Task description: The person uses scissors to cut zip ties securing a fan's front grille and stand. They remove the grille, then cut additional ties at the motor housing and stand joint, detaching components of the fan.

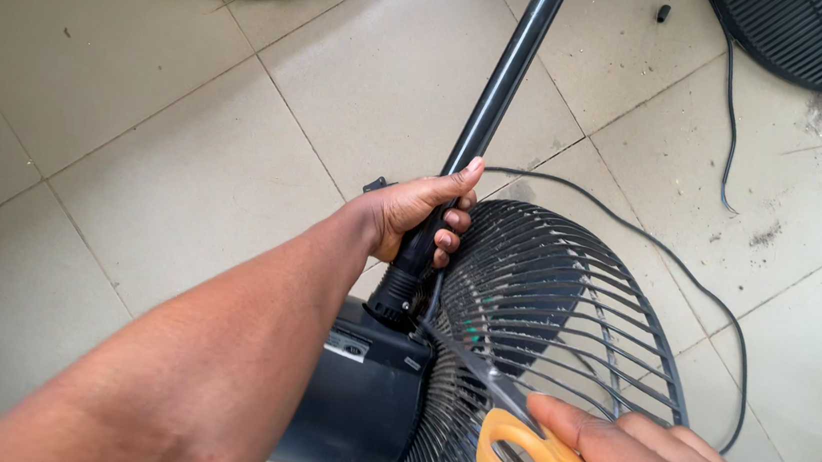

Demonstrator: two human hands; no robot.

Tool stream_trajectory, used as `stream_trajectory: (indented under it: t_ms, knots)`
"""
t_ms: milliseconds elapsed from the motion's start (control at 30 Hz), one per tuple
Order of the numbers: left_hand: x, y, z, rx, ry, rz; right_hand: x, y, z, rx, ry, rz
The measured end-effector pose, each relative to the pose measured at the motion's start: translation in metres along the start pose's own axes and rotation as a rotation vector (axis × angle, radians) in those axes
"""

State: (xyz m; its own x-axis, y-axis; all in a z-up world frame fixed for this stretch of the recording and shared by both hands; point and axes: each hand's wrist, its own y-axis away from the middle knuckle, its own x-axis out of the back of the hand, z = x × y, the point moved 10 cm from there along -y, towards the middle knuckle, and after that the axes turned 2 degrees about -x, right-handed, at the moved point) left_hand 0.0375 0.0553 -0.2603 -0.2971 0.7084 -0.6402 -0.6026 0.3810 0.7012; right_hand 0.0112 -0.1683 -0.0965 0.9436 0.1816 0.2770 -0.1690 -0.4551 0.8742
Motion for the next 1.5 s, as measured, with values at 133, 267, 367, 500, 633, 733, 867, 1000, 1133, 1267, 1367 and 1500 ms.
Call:
stream_trajectory:
  t_ms: [133,267,367,500,633,733,867,1000,1133,1267,1367,1500]
  knots:
    - [0.015,-0.005,-0.003,-0.062,0.054,0.019,0.003,-0.008,0.004,-0.186,0.089,0.017]
    - [0.055,0.006,0.004,-0.246,-0.249,0.391,0.011,-0.003,-0.031,-0.198,0.153,0.114]
    - [0.074,0.031,0.001,-0.236,-0.420,0.526,0.016,0.000,-0.054,-0.262,0.263,0.125]
    - [0.081,0.080,-0.019,-0.068,-0.818,0.486,0.030,0.010,-0.075,-0.264,0.243,0.119]
    - [0.069,0.114,-0.023,0.191,-1.120,0.472,0.028,0.016,-0.086,-0.344,0.209,0.026]
    - [0.050,0.145,0.004,0.077,-1.161,0.629,0.036,0.027,-0.103,-0.319,-0.069,0.188]
    - [0.021,0.180,0.018,-0.245,-1.075,0.893,0.042,0.034,-0.099,-0.476,-0.102,0.288]
    - [0.017,0.198,-0.011,-0.229,-0.938,0.948,0.055,0.033,-0.129,-0.323,-0.096,0.437]
    - [-0.005,0.194,0.000,-0.473,-1.148,0.944,0.065,0.025,-0.179,-0.058,-0.062,0.511]
    - [0.015,0.172,0.001,-0.300,-1.194,1.010,0.048,0.018,-0.170,-0.244,-0.058,0.313]
    - [0.029,0.151,-0.015,-0.030,-1.245,0.931,0.051,0.023,-0.159,-0.239,-0.104,0.394]
    - [0.030,0.153,-0.019,0.031,-1.233,0.921,0.040,0.022,-0.136,-0.251,-0.224,0.387]
